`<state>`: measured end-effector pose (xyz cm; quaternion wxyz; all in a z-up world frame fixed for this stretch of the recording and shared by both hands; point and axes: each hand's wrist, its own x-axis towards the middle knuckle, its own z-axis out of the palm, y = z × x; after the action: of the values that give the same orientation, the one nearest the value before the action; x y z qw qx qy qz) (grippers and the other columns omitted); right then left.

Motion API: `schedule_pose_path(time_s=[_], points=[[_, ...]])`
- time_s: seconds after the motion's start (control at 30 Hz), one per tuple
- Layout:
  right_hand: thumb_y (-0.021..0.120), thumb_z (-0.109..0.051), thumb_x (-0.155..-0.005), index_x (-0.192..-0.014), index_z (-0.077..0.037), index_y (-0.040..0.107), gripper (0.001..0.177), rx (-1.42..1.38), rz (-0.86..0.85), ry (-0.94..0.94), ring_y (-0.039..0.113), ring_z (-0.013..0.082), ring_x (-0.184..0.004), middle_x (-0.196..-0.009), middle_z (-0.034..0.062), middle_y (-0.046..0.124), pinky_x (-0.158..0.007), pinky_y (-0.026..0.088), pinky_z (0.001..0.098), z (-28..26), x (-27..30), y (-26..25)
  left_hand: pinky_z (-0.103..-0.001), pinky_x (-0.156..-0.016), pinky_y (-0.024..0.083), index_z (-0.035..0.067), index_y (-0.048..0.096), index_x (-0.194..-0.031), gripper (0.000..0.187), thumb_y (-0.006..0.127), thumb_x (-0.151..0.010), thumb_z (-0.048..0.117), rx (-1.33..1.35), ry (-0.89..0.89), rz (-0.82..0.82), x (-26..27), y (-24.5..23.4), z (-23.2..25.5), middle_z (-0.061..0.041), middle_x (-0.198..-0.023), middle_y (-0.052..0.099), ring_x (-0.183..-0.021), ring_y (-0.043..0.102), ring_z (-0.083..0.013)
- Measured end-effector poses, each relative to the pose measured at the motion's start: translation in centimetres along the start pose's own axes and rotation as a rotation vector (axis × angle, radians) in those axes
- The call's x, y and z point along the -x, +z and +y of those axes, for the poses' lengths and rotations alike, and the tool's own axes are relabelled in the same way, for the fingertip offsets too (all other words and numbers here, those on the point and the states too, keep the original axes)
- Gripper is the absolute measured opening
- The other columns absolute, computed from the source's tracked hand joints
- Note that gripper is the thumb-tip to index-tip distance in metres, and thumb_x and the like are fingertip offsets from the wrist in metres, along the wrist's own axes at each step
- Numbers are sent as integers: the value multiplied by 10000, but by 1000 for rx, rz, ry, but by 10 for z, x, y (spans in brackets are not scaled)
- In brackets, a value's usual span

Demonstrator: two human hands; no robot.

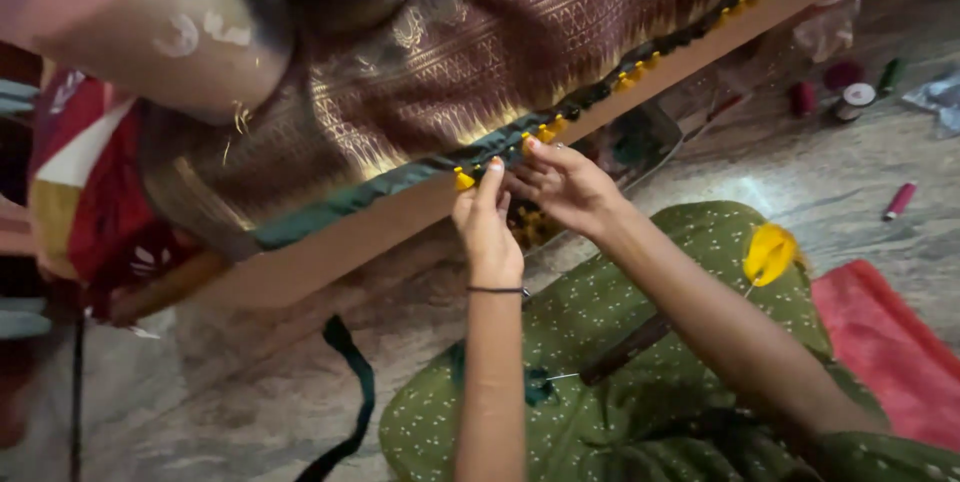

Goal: The recorder is hand-sewing decorative tassels and fringe onto the edge of a silk saree.

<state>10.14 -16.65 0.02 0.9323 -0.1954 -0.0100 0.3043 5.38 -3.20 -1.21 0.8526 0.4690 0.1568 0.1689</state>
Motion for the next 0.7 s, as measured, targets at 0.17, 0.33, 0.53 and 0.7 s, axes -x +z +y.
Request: schedule_pose_path(time_s=[0.17,0.33,0.53,0.7], points=[[747,-87,-926,-1065,-23,704,159,142,21,-174,727,192,-959,-1048,84,753,-893,588,359,19,-2,14,-249,-844,515,41,722,-1046,146,734,-909,92,3,107,-19,21,16,24,-16,-1024,740,-921,672,-95],[743,-30,-920,-1016,-15,727,98,328,108,-319,711,143,-876,-982,60,758,-824,562,309,22,24,32,-304,-898,515,7,698,-1038,119,727,-943,73,-1,175,-40,26,19,25,-45,-1042,721,-960,656,-137],[754,23,-891,-968,-49,713,113,127,58,-413,661,116,-868,-920,22,723,-833,528,280,39,28,23,-371,-956,482,34,670,-1056,284,622,-950,293,383,-77,-306,32,34,46,-99,-1039,733,-1002,662,-208],[728,68,-882,-884,-58,656,145,54,121,-376,656,127,-814,-898,53,725,-771,520,271,46,32,12,-278,-875,489,64,715,-1020,109,689,-970,158,74,-30,-161,23,28,29,0,-1031,702,-962,641,-82]])
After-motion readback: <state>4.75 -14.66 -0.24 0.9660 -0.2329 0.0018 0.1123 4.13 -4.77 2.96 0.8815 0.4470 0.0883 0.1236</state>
